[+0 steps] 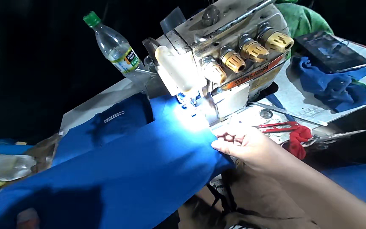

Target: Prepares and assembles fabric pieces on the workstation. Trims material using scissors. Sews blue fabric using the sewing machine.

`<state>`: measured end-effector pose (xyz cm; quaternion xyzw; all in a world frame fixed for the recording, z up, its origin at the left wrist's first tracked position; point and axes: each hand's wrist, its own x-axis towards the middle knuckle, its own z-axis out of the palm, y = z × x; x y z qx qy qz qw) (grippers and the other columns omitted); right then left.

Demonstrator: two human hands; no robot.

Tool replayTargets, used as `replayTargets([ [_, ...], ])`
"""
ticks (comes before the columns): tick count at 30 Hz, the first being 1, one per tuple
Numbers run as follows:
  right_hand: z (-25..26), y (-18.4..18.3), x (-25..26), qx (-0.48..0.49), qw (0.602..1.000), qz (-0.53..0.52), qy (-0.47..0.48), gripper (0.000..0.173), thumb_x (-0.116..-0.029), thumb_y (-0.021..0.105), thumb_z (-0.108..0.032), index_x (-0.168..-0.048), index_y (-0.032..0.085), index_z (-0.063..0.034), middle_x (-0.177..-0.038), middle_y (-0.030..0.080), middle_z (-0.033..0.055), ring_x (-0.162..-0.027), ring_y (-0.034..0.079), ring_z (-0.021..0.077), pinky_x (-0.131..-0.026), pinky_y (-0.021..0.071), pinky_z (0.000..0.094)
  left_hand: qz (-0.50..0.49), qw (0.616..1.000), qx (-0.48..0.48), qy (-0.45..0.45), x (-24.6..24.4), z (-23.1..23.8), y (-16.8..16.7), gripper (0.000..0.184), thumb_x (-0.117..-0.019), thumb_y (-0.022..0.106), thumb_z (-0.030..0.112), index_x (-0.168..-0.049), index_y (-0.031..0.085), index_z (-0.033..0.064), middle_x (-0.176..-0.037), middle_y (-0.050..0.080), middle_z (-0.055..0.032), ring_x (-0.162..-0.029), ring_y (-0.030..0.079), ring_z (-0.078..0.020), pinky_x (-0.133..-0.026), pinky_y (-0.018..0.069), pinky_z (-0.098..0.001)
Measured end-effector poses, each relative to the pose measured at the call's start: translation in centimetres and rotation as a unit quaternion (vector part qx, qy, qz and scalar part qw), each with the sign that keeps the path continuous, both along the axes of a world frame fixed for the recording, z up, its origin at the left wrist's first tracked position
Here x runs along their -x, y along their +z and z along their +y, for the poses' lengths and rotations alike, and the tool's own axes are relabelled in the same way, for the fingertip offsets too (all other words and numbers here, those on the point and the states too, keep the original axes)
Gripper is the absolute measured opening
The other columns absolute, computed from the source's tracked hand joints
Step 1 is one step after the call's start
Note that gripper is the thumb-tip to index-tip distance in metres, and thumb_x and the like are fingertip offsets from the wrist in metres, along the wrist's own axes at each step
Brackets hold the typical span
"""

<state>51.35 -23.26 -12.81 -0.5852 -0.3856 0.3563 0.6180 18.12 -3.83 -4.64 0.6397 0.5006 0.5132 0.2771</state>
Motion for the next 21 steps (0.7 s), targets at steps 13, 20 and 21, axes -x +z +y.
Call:
replayTargets([
  [13,-3.3,-2.3,1.5,0.089,0.993,0.030,0.066,0.021,-0.0892,0.079,-0.027,-0.107,0.071,-0.0173,-0.090,0.074,-0.0055,-0.081,0.071,0.0037,-0.075,0.0597,0.0193,0.006,0.774,0.258,-0.578,-3.6,-7.9,-6.3,0.034,-0.1075,0.049,0.037,-0.123,0.069,0.0141,-0.112,0.075,-0.0013,-0.096,0.074,-0.0131,-0.082,0.0628,-0.0313],
  [20,-5.0,-2.5,2.1,0.084,0.987,0.103,0.087,0.020,-0.0888,0.079,-0.019,-0.106,0.071,-0.0123,-0.093,0.074,-0.0003,-0.084,0.072,0.0073,-0.078,0.0604,0.0211,-0.445,0.651,0.427,-0.443,-11.3,-16.3,-16.0,0.046,-0.0918,0.067,0.051,-0.120,0.071,0.0146,-0.116,0.074,-0.0064,-0.110,0.070,-0.0203,-0.099,0.0555,-0.0385],
  [21,-5.0,-2.4,2.1,0.087,0.988,0.095,0.089,0.019,-0.0895,0.079,-0.019,-0.105,0.071,-0.0124,-0.091,0.074,-0.0004,-0.082,0.072,0.0072,-0.076,0.0606,0.0212,-0.495,0.644,0.400,-0.423,-11.7,-16.2,-15.4,0.044,-0.0941,0.065,0.048,-0.121,0.073,0.0136,-0.117,0.074,-0.0064,-0.111,0.070,-0.0192,-0.100,0.0550,-0.0366],
])
